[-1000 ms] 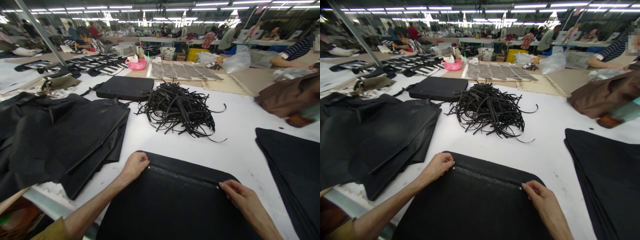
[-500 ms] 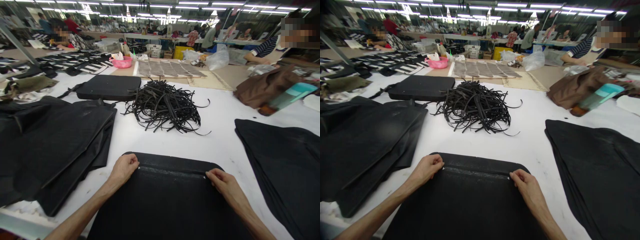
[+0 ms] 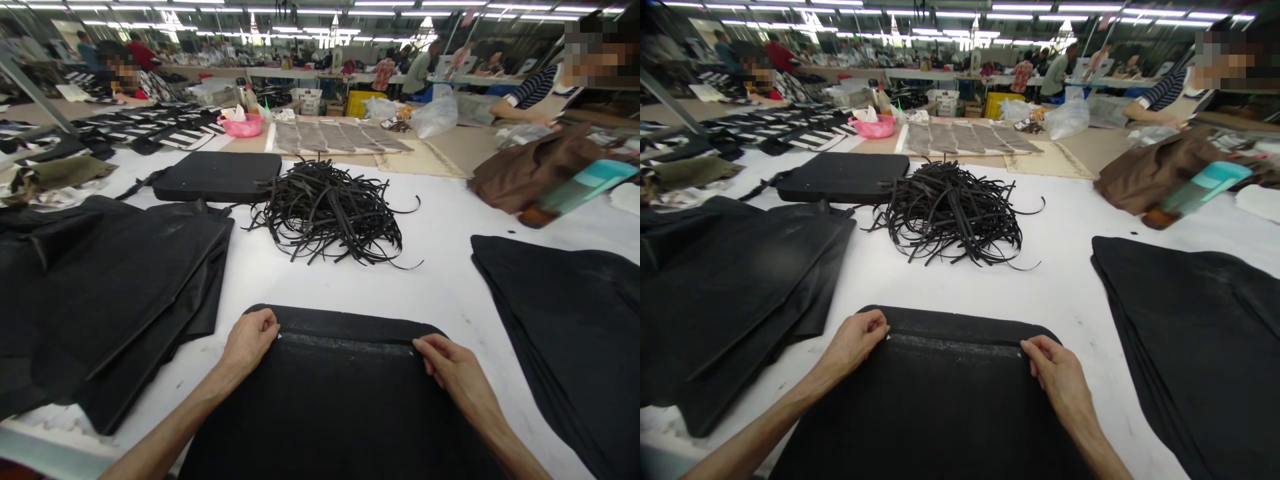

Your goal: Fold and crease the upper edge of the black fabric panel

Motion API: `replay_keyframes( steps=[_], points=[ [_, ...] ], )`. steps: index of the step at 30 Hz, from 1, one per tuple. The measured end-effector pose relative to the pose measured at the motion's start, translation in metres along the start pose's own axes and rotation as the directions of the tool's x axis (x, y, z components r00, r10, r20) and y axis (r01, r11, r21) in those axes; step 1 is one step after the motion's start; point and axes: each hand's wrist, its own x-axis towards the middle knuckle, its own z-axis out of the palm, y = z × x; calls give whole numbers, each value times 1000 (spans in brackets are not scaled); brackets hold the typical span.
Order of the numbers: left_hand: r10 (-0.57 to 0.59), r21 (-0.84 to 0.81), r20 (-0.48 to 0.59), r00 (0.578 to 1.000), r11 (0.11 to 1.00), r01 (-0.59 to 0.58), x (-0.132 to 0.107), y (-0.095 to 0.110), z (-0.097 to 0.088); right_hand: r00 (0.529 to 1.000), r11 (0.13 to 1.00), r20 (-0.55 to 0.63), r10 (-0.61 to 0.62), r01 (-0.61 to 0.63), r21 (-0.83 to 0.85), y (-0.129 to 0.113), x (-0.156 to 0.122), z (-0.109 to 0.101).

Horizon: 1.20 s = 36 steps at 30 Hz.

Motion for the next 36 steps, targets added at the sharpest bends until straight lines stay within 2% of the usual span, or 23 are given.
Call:
replay_keyframes(
  steps=[5,7,8,10,12,15,20,23,36],
  points=[
    [19,135,-44,999,991,-13,-10,4,5,999,1000,-34,-7,6,-26,-4,-1,-2],
    [70,241,-67,995,969,-52,-16,7,8,996,994,-78,-51,43,-97,-6,-3,-4],
    [132,315,-75,988,944,-102,-18,10,9,992,988,-97,-79,65,-139,-7,-4,-5],
    [307,462,-53,950,851,-249,-21,13,13,984,975,-126,-122,95,-202,-10,-6,-6],
    [443,541,22,896,749,-383,-21,14,16,982,971,-134,-132,101,-216,-12,-7,-6],
    [499,598,125,858,652,-467,-23,14,19,986,976,-113,-124,101,-192,-11,-6,-3],
    [562,743,161,812,473,-474,-37,15,25,988,984,-115,-101,82,-159,-5,-1,0],
    [569,802,143,810,412,-432,-43,18,30,989,984,-115,-88,69,-164,-4,-1,0],
    [581,826,134,803,382,-414,-42,16,31,983,964,-147,-110,69,-258,-13,-7,1]
  ],
)
